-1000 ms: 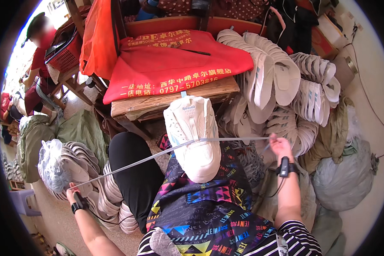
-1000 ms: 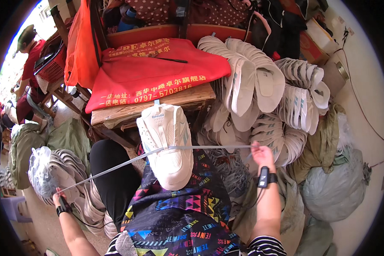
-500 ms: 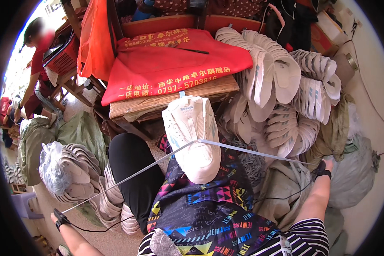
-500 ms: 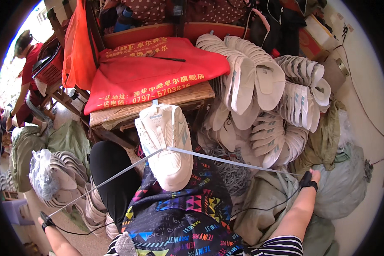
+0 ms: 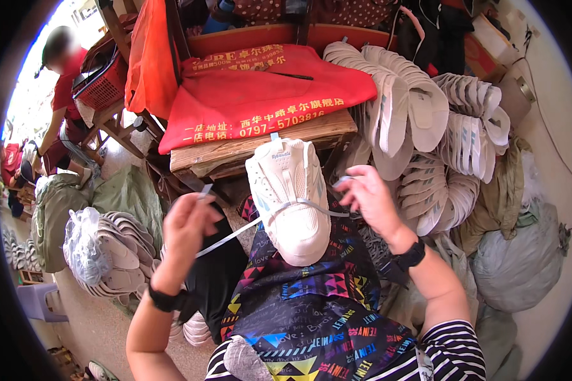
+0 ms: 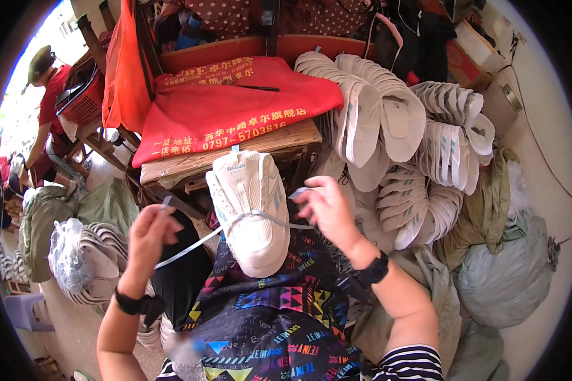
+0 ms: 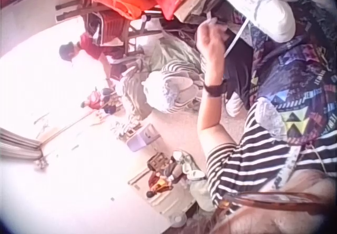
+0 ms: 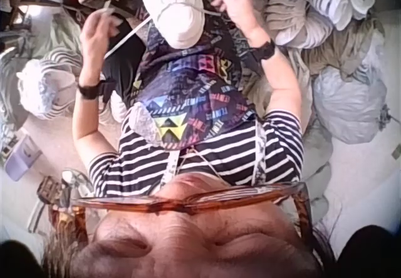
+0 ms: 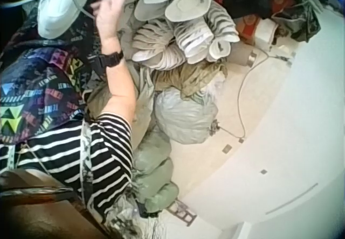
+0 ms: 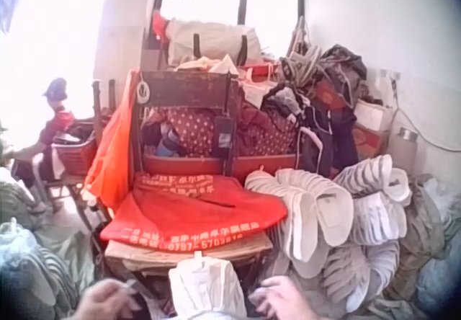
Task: Insert laces into a white athletic shoe and tie them.
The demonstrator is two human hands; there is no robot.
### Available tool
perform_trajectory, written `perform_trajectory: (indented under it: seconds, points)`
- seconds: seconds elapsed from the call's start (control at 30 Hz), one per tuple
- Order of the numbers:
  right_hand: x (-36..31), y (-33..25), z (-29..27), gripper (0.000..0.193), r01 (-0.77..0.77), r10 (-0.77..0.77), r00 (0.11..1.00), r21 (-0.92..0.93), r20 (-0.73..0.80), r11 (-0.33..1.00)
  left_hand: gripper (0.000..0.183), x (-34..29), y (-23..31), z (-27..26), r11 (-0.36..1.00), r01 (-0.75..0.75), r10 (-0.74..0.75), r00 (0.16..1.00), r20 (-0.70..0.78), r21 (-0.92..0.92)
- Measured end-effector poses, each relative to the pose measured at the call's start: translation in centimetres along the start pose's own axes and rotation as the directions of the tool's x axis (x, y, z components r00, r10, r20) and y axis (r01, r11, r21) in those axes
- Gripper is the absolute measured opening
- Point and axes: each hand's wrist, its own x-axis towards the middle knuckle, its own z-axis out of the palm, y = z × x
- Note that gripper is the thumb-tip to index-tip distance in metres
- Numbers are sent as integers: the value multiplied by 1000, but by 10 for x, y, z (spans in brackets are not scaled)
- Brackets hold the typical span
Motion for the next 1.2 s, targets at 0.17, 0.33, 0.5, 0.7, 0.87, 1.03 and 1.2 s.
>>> perform_trajectory:
  seconds: [0.17, 0.33, 0.5, 0.7, 0.87, 1.03, 1.2]
  points:
    - [5, -19, 33, 13, -127, 110, 966, 57, 233, 990, 18, 5, -16, 71, 937, 197, -129, 962, 240, -287]
    - [2, -16, 35, 16, -59, 98, 965, -159, 245, 986, 21, -8, -19, 83, 989, 128, -106, 961, 254, -71]
    - [1, -23, 36, 19, 89, -2, 972, -364, 234, 927, 24, -12, -17, 86, 993, 94, -109, 965, 239, 70]
    - [2, -27, 33, 16, 34, 53, 956, -287, 288, 957, 26, -8, -12, 90, 986, 168, -169, 962, 217, 23]
    - [11, -25, 29, 17, -219, 225, 903, -57, 365, 974, 19, -6, -6, 91, 829, -326, 275, 945, 176, 455]
    - [24, -31, 27, 19, -452, 445, 812, -75, 377, 889, 14, 2, 15, 88, 600, -522, 349, 852, 390, 606]
    - [27, -37, 39, 16, 209, -35, 933, -463, 358, 861, 34, 24, 49, 73, 439, -678, 378, 735, 563, 590]
